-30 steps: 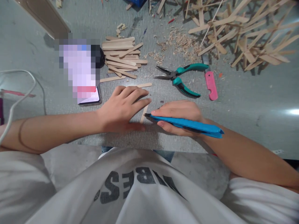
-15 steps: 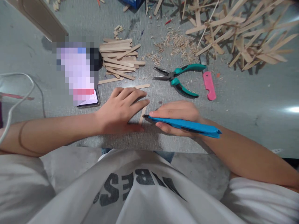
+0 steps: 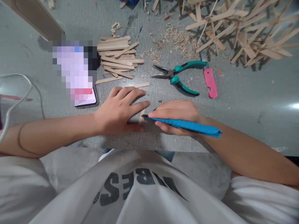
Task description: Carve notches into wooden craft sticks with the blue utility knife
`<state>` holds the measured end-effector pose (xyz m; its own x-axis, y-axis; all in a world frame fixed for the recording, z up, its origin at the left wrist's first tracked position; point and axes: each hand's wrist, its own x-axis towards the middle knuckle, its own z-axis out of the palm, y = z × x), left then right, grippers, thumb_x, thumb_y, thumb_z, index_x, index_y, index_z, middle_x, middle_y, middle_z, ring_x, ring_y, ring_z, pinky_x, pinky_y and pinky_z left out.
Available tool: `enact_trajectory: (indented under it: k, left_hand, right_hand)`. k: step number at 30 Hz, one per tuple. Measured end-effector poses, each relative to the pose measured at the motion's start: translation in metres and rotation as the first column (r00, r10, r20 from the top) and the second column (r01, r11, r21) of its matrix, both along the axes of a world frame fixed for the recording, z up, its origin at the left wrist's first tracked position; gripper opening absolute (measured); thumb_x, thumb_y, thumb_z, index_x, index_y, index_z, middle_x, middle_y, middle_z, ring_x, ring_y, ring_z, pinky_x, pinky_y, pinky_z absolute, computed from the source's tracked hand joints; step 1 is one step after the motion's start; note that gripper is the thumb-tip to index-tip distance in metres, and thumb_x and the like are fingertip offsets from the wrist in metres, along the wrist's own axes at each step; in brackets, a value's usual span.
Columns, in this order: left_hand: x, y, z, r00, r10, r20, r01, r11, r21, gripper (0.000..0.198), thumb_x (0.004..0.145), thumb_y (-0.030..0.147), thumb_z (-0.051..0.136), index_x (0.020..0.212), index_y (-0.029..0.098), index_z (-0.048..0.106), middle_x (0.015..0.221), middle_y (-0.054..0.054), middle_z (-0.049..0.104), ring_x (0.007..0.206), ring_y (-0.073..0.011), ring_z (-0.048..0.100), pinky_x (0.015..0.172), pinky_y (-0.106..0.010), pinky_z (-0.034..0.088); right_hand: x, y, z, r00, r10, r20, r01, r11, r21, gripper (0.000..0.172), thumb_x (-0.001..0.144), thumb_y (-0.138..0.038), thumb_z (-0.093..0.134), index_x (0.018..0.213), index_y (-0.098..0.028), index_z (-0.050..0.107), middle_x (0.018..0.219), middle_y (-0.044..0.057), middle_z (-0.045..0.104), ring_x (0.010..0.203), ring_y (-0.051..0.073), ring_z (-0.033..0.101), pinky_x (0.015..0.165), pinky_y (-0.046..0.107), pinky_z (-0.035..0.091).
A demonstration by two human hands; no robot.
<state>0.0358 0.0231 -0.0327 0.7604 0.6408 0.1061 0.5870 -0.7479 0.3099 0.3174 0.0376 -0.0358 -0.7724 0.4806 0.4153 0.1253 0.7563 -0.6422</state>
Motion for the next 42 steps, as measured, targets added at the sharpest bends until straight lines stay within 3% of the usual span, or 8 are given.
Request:
enact_trajectory:
  k: [13, 20, 34, 42]
  left_hand:
    - [-0.001, -0.001, -0.001, 1.000, -0.004, -0.021, 0.005, 0.999, 0.053, 0.068, 0.095, 0.064, 0.077, 0.149, 0.026, 0.060, 0.158, -0.019, 0.061, 0.143, -0.0386, 0.056, 0.106, -0.053, 0.046]
    - [-0.001, 0.000, 0.002, 0.998, 0.011, -0.055, -0.008, 0.999, 0.052, 0.069, 0.093, 0.062, 0.080, 0.150, 0.028, 0.060, 0.161, -0.019, 0.059, 0.146, -0.0383, 0.055, 0.109, -0.053, 0.046]
    - [-0.002, 0.000, 0.000, 0.999, 0.014, -0.039, -0.012, 0.998, 0.054, 0.072, 0.092, 0.064, 0.081, 0.151, 0.027, 0.061, 0.161, -0.020, 0.059, 0.145, -0.0390, 0.055, 0.108, -0.054, 0.046]
    - [-0.001, -0.001, -0.001, 1.000, 0.022, -0.022, -0.021, 0.999, 0.041, 0.069, 0.093, 0.061, 0.081, 0.149, 0.027, 0.060, 0.162, -0.019, 0.057, 0.145, -0.0390, 0.054, 0.108, -0.054, 0.046]
  right_hand:
    - [-0.005, -0.005, -0.001, 1.000, -0.014, -0.023, 0.015, 0.999, 0.042, 0.028, 0.103, -0.015, 0.064, 0.130, -0.021, 0.064, 0.097, 0.004, 0.080, 0.087, 0.016, 0.079, 0.081, 0.028, 0.064]
    - [-0.003, -0.007, 0.002, 0.999, -0.027, 0.026, 0.027, 0.999, 0.022, 0.032, 0.105, -0.017, 0.059, 0.137, -0.024, 0.059, 0.087, -0.001, 0.076, 0.071, 0.014, 0.073, 0.068, 0.026, 0.060]
    - [-0.002, -0.009, 0.002, 0.998, -0.058, 0.030, 0.056, 0.995, 0.084, 0.033, 0.105, -0.019, 0.059, 0.137, -0.027, 0.058, 0.087, -0.001, 0.078, 0.071, 0.016, 0.075, 0.068, 0.028, 0.061]
    - [-0.001, -0.012, 0.001, 0.999, -0.045, -0.001, 0.045, 0.990, 0.132, 0.028, 0.106, -0.019, 0.058, 0.134, -0.021, 0.060, 0.089, 0.002, 0.078, 0.072, 0.014, 0.074, 0.068, 0.026, 0.059]
